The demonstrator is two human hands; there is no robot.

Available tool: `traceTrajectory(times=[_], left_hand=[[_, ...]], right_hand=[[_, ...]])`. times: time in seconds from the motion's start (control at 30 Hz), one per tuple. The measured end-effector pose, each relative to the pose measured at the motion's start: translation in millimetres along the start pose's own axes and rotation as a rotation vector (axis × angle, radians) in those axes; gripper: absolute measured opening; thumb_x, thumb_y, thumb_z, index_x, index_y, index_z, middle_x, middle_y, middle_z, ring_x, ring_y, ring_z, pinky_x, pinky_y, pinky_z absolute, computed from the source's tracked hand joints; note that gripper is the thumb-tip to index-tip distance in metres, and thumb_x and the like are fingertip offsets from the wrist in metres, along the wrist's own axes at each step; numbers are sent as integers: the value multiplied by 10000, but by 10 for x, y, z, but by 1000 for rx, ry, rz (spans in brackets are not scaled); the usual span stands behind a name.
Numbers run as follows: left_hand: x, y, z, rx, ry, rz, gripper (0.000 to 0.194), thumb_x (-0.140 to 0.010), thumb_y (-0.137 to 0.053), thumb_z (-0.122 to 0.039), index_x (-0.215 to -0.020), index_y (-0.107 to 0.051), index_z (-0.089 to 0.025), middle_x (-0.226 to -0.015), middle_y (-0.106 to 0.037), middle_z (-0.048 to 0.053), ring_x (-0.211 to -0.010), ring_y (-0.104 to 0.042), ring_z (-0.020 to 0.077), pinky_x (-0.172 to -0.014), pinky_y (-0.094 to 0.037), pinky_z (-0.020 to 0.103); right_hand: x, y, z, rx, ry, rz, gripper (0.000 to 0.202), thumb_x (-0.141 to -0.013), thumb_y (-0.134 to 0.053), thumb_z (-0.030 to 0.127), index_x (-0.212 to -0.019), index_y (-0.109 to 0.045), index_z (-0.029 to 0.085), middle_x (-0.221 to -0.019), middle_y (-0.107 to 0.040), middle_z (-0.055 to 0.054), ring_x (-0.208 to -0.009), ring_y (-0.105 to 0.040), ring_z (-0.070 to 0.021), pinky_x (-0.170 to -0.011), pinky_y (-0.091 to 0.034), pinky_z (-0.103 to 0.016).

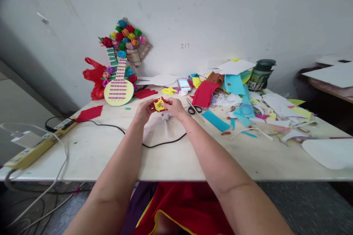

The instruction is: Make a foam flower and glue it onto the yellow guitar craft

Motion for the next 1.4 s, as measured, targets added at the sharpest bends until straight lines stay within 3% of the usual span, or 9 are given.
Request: traceTrajectory(times=[0.5, 0.97, 1.4], left_hand=[[52, 41, 58, -121, 141, 155, 284, -612, -708, -317, -780, -686, -89, -778, -669, 98, -739, -621, 202, -741, -488, 380], [76, 47, 89, -109, 193, 172, 217, -575, -741, -270, -684, -653, -104, -733, -659, 78, -726, -626, 197, -801, -463, 417], [75, 41, 100, -117, 194, 170, 260, -595, -725, -329, -707, -650, -106, -743, -654, 81, -732, -626, 201, -781, -474, 415]], right_hand=[[3, -81, -31, -34, 25, 162, 316, -615, -706, 303, -892, -673, 154, -835, -689, -28, -773, -635, -165, -782, -504, -347], [27, -66, 12, -21, 31, 127, 316, -629, -683, 221, -935, -668, 141, -901, -689, -50, -811, -636, -161, -817, -494, -333], [16, -62, 47, 31, 76, 131, 295, -635, -677, 214, -923, -684, 151, -914, -690, -48, -840, -628, -168, -818, -487, -329]])
Point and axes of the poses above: each hand's wrist, its own x-axis away from the middle knuckle, its own y-axis out of the back of the hand, z = x × y, the point moved 9 cm from there along -x, towards the middle knuckle
